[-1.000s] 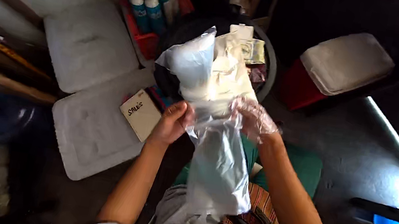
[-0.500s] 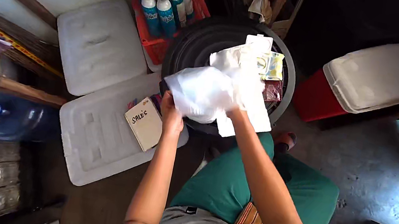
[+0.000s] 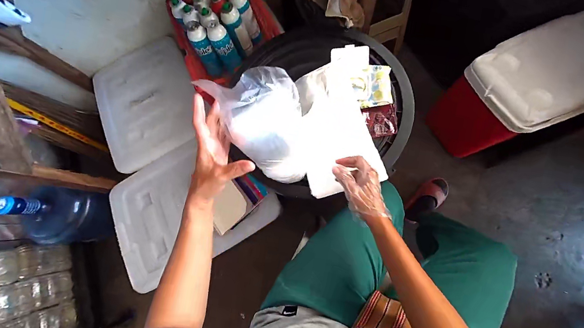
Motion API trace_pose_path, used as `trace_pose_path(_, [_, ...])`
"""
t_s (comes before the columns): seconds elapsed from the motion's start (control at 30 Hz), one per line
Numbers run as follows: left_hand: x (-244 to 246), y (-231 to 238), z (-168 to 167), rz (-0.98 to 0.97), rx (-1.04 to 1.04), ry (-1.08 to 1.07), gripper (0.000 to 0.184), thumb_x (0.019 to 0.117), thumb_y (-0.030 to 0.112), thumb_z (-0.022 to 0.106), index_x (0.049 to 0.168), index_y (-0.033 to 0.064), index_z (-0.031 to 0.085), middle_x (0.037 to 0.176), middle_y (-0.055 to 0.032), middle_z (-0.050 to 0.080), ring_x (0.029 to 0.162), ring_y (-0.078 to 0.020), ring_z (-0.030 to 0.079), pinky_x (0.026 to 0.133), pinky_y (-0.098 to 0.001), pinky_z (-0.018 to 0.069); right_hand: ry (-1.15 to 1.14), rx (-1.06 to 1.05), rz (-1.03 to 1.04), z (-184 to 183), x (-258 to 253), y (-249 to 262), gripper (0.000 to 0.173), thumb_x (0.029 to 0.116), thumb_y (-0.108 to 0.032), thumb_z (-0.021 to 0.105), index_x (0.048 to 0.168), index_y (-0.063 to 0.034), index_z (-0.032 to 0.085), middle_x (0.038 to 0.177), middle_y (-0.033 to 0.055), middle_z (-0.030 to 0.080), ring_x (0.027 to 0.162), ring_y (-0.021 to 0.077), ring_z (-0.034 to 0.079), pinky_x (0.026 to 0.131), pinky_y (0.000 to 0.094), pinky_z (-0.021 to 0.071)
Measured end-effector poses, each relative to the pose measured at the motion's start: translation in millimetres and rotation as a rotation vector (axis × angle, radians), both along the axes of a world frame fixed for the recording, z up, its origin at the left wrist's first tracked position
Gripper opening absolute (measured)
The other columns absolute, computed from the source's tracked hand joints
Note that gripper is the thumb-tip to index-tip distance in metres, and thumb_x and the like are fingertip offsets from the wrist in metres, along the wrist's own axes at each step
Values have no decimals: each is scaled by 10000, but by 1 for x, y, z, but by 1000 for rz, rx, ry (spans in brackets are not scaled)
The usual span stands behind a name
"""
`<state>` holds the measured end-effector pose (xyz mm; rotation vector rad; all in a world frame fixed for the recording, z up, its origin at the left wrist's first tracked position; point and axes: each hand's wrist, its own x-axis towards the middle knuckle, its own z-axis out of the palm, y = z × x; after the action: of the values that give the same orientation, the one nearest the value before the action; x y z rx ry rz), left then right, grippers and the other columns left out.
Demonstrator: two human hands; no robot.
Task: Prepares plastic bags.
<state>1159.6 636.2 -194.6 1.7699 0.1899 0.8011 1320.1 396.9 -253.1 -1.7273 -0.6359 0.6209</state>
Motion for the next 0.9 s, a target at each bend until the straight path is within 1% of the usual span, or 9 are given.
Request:
trace_pose_path(0.1, [34,-4,0,101,134,-83,1476,610,458,938,1560,-98,-45,1623,-214,254,1468,-142,360,1211,-289,333,1,25,-48,-22,-15,-36,287,976,-171,643,1159,50,647,1005,173,687,782,187,668,741,364,572])
trace_pose_path(0.17, [47,-14,-16,226,119,-60,1294,587,297,961,1509,-134,162,1469,-196,462,1332,-92,506,1135,-243,419,4,59,-103,-35,-25,-55,284,967,-175,632,1119,61,668,1047,166,683,821,147,678,761,305,582])
trace_pose_path(0.27, [47,-26,-53,326,87,60,1119,581,236,970,1451,-85,343,1336,-144,594,1228,-117,596,1075,-305,485,65,76,-238,-55,-39,-81,248,962,-151,625,1062,68,686,1058,152,679,825,102,661,751,243,567])
trace_pose_path(0.37, [47,-40,-81,420,30,170,1007,555,173,972,1376,-91,452,1262,-157,641,1178,-152,620,1038,-358,503,70,76,-368,-74,-48,-92,242,966,-138,612,1048,76,689,1003,149,690,788,101,658,728,246,564])
trace_pose_path(0.5, [46,-50,-95,459,18,252,937,641,118,935,1391,-141,437,1301,-232,611,1226,-214,588,1076,-375,460,28,133,-514,-76,-45,-90,213,968,-108,602,1023,84,678,937,135,681,701,79,632,663,232,554])
trace_pose_path(0.63, [44,-39,-95,422,77,252,894,707,123,904,1415,-136,423,1341,-226,597,1263,-204,576,1101,-359,450,-44,76,-651,-82,-36,-102,202,977,-115,617,1055,53,697,1054,182,684,805,194,663,742,353,572])
trace_pose_path(0.73, [37,-37,-90,416,92,338,786,834,129,816,1443,-126,388,1360,-232,578,1272,-194,569,1103,-334,446,6,20,-722,-95,-25,-121,232,1006,-159,613,1113,32,689,1092,194,684,840,246,674,773,422,575])
trace_pose_path(0.83, [20,-74,-89,547,123,412,755,969,132,660,1503,-174,224,1471,-369,411,1374,-350,456,1142,-382,388,55,-16,-798,-102,-15,-130,270,1005,-177,630,1153,45,670,1079,229,681,867,315,672,815,497,552])
trace_pose_path(0.9, [5,-123,-90,579,240,330,730,974,104,619,1481,-220,205,1454,-442,359,1348,-438,432,1092,-439,412,98,4,-823,-101,-14,-129,276,1007,-162,627,1174,56,655,1073,236,677,864,315,666,821,493,547])
